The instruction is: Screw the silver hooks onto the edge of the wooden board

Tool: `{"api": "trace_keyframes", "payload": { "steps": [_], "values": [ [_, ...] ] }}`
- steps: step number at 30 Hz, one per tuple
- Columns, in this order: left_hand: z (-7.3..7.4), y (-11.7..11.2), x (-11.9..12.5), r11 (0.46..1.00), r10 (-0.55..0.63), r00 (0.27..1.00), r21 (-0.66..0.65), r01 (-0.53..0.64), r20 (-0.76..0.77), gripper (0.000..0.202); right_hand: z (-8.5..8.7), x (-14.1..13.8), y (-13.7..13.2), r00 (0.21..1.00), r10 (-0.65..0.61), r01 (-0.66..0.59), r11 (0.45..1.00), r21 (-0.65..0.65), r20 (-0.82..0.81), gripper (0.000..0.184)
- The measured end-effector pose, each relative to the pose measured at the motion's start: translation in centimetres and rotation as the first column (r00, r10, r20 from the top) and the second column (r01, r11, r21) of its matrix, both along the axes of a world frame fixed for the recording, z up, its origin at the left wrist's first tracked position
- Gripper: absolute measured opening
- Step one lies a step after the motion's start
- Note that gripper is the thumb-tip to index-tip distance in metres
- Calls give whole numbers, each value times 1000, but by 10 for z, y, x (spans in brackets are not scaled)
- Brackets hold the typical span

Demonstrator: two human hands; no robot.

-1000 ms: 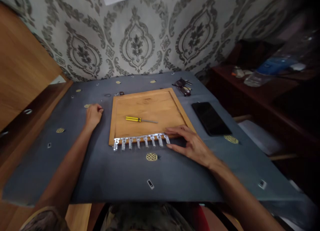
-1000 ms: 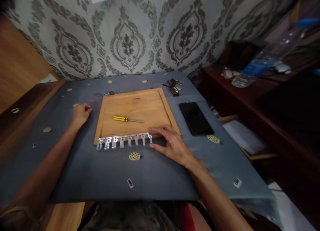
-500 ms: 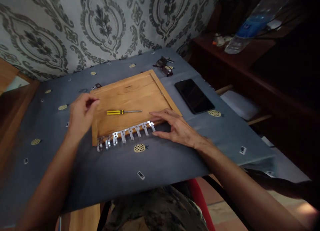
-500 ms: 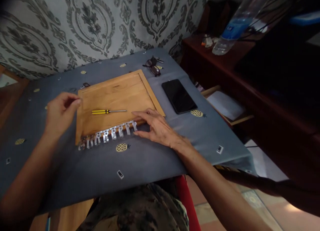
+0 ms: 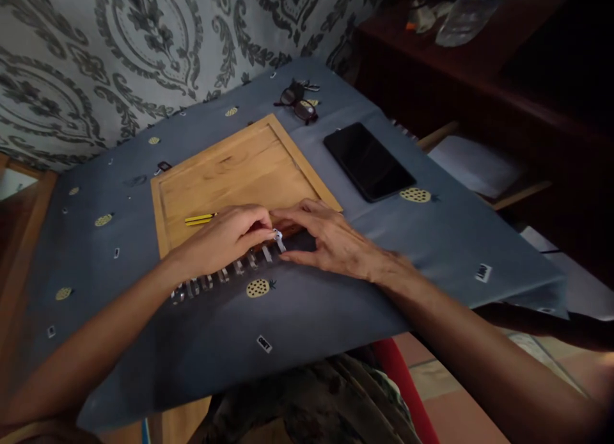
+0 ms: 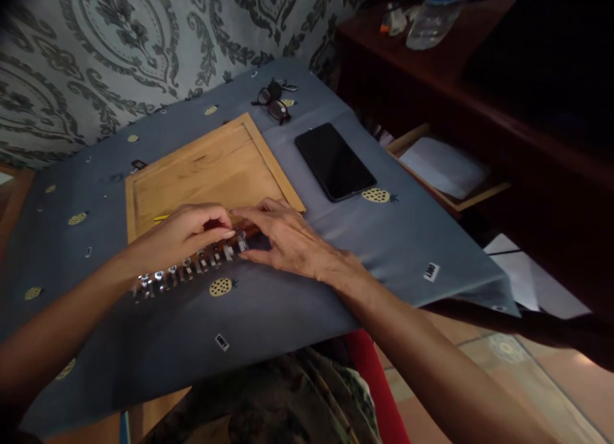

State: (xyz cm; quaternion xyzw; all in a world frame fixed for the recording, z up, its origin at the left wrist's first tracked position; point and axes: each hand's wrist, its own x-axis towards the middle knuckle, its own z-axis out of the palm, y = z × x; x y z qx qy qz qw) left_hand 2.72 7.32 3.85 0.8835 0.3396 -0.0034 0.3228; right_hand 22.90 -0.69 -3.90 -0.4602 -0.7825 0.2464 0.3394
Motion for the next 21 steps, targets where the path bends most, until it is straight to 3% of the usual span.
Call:
{"api": "trace_keyframes", "payload": {
  "steps": [11, 17, 21],
  "values": [
    [-7, 6, 9, 1000, 15, 995, -5, -16, -95, 18, 0, 0, 0, 1000, -11, 11, 1000, 1, -27, 61],
    [-4, 5, 11, 946, 187, 979, -285, -158, 78, 7, 1, -1, -1, 1000, -19, 19, 1000, -17, -22, 65],
    [-5, 3, 10, 911, 245, 960, -372, -179, 137, 6, 2, -1, -1, 999, -24, 23, 999, -27, -28, 61]
  ]
}}
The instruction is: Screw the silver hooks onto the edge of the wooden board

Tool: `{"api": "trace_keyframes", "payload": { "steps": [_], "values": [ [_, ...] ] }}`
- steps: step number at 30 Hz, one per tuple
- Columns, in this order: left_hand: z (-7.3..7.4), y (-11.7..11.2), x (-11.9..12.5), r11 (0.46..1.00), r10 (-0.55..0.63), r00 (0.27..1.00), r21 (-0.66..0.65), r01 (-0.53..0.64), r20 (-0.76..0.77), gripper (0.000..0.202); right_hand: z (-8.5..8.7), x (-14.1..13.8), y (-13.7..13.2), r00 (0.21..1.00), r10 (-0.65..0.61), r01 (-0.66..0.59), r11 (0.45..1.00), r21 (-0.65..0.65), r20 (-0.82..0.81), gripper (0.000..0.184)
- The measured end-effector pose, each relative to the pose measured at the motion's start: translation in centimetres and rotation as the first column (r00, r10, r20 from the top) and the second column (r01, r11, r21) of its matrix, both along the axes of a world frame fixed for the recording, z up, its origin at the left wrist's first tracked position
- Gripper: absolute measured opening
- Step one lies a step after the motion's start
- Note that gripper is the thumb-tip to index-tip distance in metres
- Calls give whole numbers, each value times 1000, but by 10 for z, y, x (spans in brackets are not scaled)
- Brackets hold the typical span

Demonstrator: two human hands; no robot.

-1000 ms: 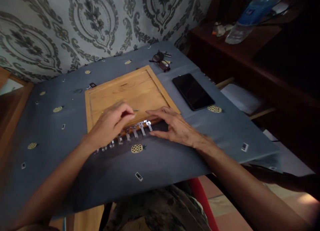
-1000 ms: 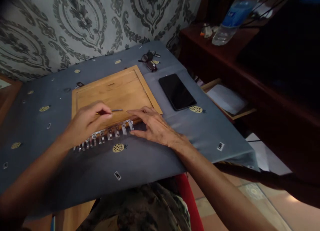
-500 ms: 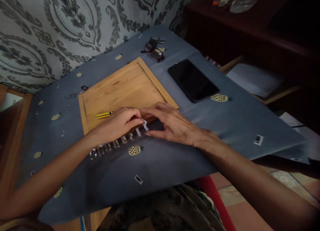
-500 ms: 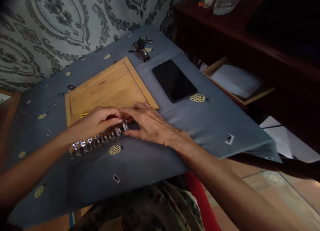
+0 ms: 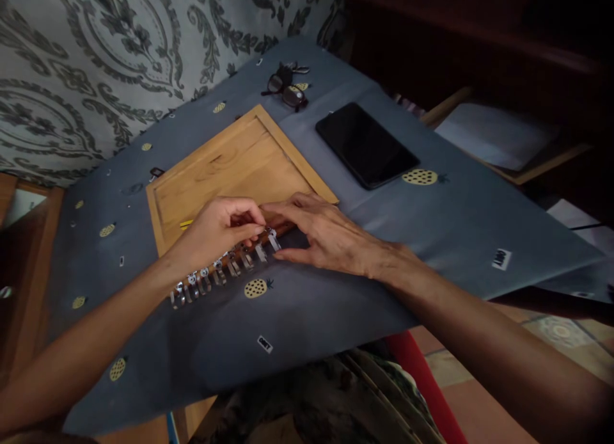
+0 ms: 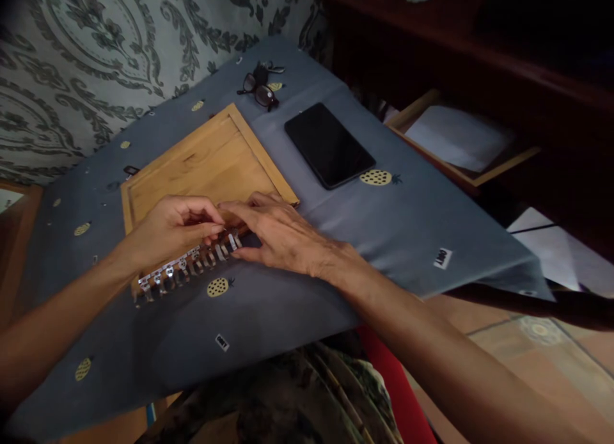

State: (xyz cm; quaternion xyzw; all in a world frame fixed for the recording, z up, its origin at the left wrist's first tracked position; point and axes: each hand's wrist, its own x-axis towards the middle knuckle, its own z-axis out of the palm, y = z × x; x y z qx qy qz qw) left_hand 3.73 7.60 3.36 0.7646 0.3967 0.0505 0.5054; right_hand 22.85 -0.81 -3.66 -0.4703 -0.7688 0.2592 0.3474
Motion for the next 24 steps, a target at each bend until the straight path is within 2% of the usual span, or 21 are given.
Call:
{"api": "trace_keyframes", "payload": {
  "steps": [4, 7, 13, 24],
  "values": [
    [-3, -2, -4, 997, 56, 998, -53, -56, -9, 5, 1, 0, 0, 1000, -7, 7, 1000, -17, 19, 63],
    [-3, -3, -6, 997, 73, 997, -26, -74, -7, 6, 1, 0, 0, 999, -14, 14, 1000, -12, 29, 62],
    [-2, -4, 0, 994, 30, 999, 109, -28, -21, 12, 1, 0, 0, 1000, -11, 11, 1000, -22, 12, 65],
    [0, -5, 1, 995, -43, 992, 82, 53, -118, 17, 6, -1, -1, 1000, 2, -2, 1000, -6, 4, 54]
  ]
}}
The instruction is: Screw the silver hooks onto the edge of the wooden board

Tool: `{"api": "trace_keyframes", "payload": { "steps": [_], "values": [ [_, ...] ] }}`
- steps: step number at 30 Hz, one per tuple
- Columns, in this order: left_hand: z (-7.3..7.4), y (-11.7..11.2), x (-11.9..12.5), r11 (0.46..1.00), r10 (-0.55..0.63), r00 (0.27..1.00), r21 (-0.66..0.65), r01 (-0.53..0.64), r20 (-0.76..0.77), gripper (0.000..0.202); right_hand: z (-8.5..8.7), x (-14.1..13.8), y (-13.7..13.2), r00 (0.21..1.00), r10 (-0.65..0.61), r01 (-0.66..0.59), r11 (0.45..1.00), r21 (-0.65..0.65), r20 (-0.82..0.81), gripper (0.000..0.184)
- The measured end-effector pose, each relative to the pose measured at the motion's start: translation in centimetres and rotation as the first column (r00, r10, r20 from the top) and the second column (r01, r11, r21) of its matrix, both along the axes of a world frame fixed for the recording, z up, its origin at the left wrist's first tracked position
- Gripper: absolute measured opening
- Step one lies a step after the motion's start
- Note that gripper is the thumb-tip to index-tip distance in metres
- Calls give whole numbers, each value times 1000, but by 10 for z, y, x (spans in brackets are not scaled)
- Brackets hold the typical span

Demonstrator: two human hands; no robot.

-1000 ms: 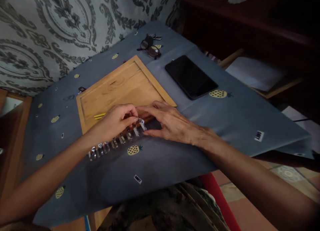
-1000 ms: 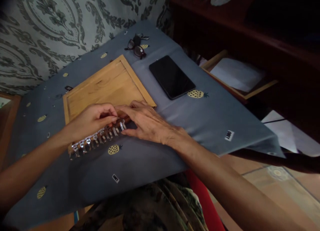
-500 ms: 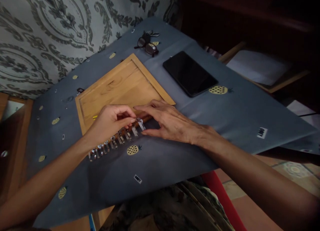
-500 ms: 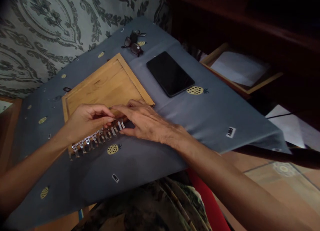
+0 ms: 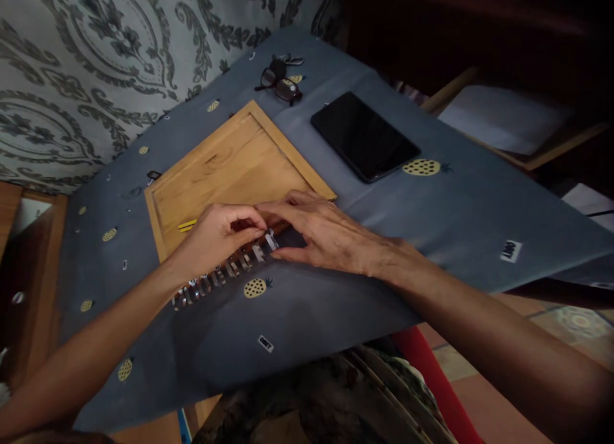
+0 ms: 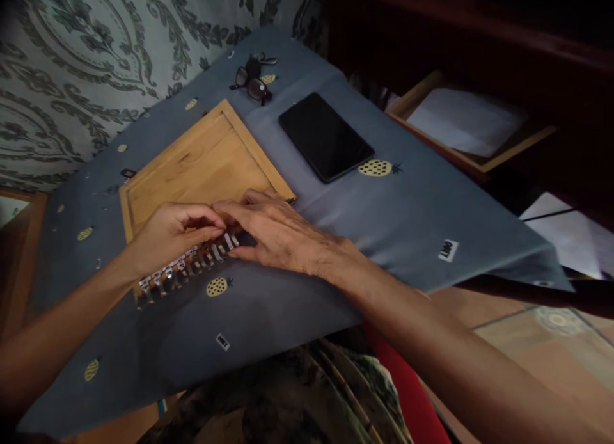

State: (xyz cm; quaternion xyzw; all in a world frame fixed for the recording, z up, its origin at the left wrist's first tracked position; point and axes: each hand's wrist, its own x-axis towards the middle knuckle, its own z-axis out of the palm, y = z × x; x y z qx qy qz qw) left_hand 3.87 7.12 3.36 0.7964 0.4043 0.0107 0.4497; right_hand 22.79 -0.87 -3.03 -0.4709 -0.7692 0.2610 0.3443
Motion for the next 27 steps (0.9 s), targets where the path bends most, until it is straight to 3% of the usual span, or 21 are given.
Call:
{"api": "trace_keyframes", "payload": {
  "steps": [6, 13, 27],
  "values": [
    [-2, 5, 1, 999, -37, 999, -33, 37, -20, 14, 0, 0, 0, 1000, 6, -6, 1000, -1, -14, 54],
    [-1, 9, 0, 995, -92, 996, -28, 93, 20, 13, 0, 0, -1, 1000, -3, 3, 1000, -3, -21, 66],
    [-5, 13, 0, 989, -149, 988, -25, 148, -48, 15, -10, 0, -1, 999, -10, 11, 999, 42, -42, 82]
  ]
}}
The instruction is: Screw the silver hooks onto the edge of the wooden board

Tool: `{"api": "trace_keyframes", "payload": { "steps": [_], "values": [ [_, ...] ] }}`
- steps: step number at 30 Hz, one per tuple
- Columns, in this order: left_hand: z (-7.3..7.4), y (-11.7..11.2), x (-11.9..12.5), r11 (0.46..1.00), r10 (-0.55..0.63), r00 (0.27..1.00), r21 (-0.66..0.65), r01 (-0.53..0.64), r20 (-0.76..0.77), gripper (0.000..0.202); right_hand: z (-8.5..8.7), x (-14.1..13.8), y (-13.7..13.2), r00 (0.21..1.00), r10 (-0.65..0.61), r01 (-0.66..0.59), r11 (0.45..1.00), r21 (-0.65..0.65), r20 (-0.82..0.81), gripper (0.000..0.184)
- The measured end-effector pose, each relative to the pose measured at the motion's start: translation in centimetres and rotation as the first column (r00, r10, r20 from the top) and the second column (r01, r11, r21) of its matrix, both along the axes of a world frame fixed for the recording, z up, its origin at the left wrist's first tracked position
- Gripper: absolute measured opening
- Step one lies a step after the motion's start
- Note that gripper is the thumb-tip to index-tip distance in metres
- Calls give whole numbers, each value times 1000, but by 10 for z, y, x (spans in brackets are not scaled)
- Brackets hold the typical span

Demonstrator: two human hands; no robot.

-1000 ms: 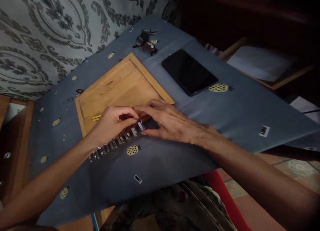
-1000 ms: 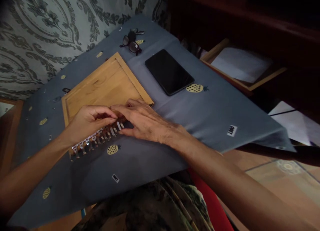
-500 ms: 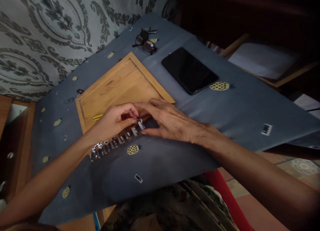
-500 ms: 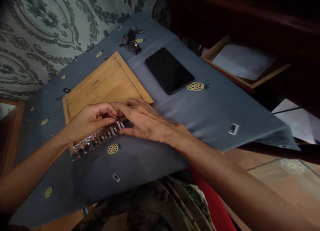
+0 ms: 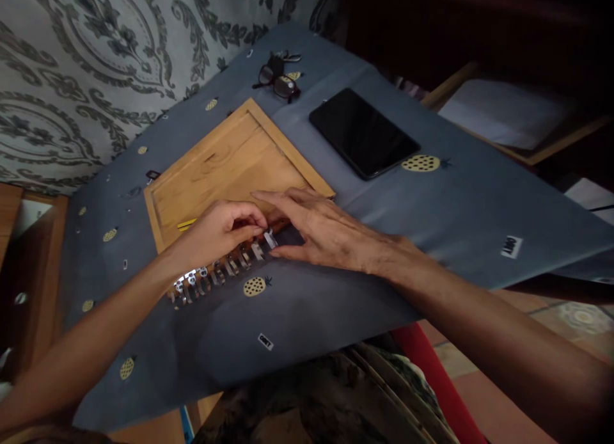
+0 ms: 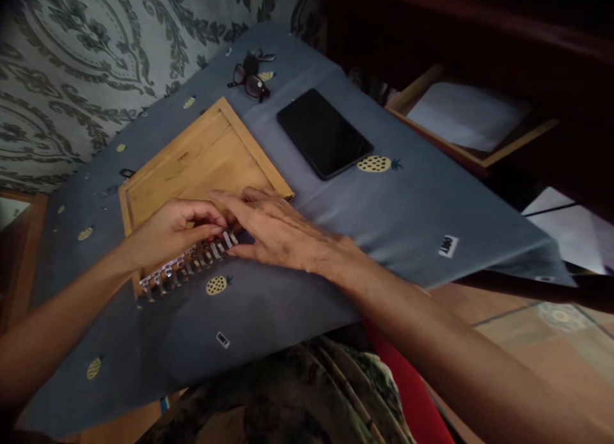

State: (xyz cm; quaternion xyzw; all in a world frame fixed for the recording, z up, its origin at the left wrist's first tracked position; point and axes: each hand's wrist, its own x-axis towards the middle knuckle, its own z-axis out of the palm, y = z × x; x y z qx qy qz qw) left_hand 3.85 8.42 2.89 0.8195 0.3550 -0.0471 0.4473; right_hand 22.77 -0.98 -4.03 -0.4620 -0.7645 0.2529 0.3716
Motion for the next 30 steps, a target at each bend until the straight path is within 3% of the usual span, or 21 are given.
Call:
{"api": "trace_keyframes", "payload": {
  "steps": [20, 30],
  "values": [
    [-1, 4, 5, 997, -71, 997, 13, 71, 1, 8, 3, 0, 0, 1000, 5, -5, 1000, -21, -9, 78],
    [-1, 2, 6, 998, -31, 999, 51, 33, -40, 14, 5, 0, 0, 1000, 3, -3, 999, -35, -15, 80]
  ]
}}
